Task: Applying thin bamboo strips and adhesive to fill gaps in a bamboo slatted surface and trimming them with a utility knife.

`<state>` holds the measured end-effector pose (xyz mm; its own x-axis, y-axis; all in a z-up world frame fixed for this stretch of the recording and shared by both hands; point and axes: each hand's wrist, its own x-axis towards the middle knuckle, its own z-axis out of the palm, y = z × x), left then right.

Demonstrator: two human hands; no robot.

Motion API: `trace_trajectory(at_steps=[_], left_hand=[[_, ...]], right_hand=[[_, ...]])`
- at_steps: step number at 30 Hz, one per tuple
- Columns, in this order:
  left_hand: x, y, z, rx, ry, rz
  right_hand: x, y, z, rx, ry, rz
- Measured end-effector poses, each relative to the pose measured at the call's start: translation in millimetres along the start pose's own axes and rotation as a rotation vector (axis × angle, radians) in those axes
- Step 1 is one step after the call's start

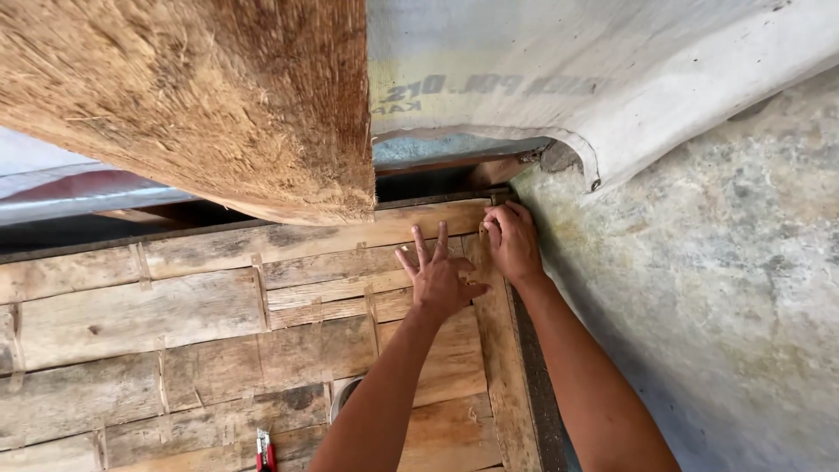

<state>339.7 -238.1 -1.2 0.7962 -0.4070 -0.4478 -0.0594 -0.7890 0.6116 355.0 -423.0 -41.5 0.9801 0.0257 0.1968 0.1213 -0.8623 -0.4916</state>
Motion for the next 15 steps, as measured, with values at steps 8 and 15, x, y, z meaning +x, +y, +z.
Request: trace_trajectory(at_steps=[8,15], left_hand=[[3.9,-14.4,15.5,-0.035,0.059,0.046],[-3.0,-10.6,-2.1,-0.121,-0.019,0.048]], right_hand=[[0.8,-5.6,-3.5,0.014,-0.004,-0.011],[-2.9,-7.3,-10.3,0.030,-0.028,0.032]])
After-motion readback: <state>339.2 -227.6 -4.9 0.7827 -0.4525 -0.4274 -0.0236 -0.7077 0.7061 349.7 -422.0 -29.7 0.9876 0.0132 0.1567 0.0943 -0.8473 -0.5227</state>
